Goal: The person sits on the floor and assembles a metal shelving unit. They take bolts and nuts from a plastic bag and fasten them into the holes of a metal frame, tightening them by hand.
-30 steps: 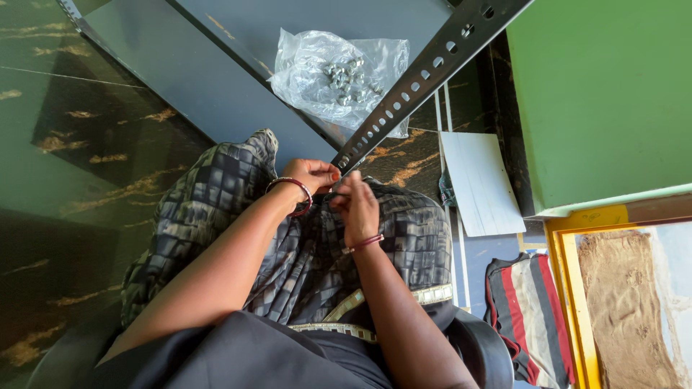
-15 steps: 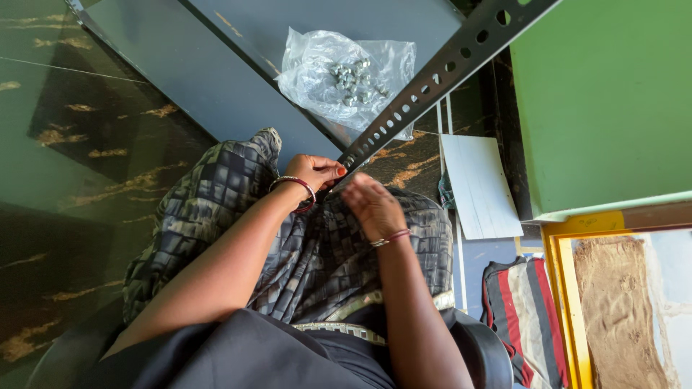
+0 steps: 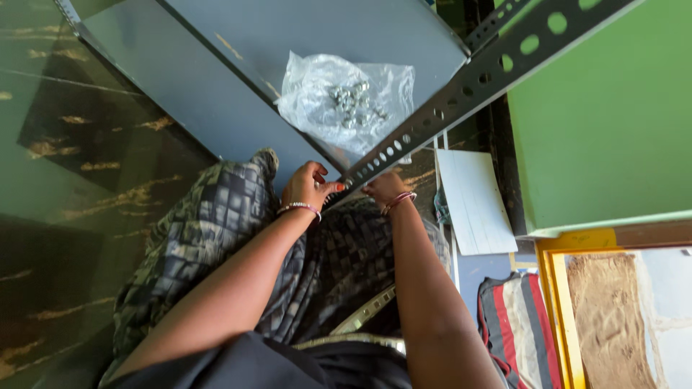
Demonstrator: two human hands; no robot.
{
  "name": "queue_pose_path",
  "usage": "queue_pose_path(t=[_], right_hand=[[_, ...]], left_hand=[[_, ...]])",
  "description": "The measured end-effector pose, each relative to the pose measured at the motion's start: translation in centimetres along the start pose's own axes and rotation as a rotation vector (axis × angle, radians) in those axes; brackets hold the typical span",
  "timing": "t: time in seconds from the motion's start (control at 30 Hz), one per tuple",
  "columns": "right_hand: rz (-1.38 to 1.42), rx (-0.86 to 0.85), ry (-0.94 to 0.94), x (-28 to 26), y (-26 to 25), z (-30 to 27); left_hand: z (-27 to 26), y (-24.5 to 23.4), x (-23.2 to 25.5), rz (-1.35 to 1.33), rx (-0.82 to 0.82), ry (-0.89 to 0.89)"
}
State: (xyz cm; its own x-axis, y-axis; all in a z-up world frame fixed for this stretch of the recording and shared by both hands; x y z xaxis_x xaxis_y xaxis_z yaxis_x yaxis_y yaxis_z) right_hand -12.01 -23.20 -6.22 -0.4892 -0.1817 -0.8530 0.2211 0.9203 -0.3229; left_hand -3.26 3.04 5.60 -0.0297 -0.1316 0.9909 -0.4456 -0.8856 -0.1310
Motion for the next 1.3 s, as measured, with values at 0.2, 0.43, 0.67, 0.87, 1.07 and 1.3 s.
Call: queue_pose_path(t=[0.2,0.43,0.67,0.87,1.07,1.3], right_hand=[[0.290,-0.336,-0.056,-3.1,2.4,0.2],[0.240,-0.380,-0.057,-2.2,-0.2,1.7],[0.146,-0.442,-0.091,1.8,-2.2,3.5],[0.315,-0.440,-0.071,0.9,-3.3,4.6],[0.285,-0.439,-0.054,1.3,-3.5,5.1],[0.293,-0.423,-0.047,0.6,-3.0,5.1]], left_hand=[[-0.1,0.5,1.1,0.026,-0.121,-0.024],[-0.6,0.1,3.3,0.080,-0.122,0.050],[-1.1,-0.1,3.8,0.022,-0.122,0.009],[-1.4,-0.4,4.7,0.010,-0.125,0.025],[-1.4,-0.4,4.6,-0.009,-0.125,0.001],[-0.7,0.4,2.7,0.009,-0.193,-0.120]])
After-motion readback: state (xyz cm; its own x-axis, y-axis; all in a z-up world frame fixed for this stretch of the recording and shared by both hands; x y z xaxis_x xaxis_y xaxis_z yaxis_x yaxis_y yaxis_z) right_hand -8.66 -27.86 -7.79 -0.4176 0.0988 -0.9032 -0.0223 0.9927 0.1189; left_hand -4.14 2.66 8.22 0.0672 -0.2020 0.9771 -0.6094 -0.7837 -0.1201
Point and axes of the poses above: each hand's wrist, its own z-axis towards the middle knuckle, its own y-axis out of the palm, x = y × z, the point moved 6 cm from there along z, towards the middle knuckle, and after that the axes turned 15 degrees about -z, right-handed, at the moved point
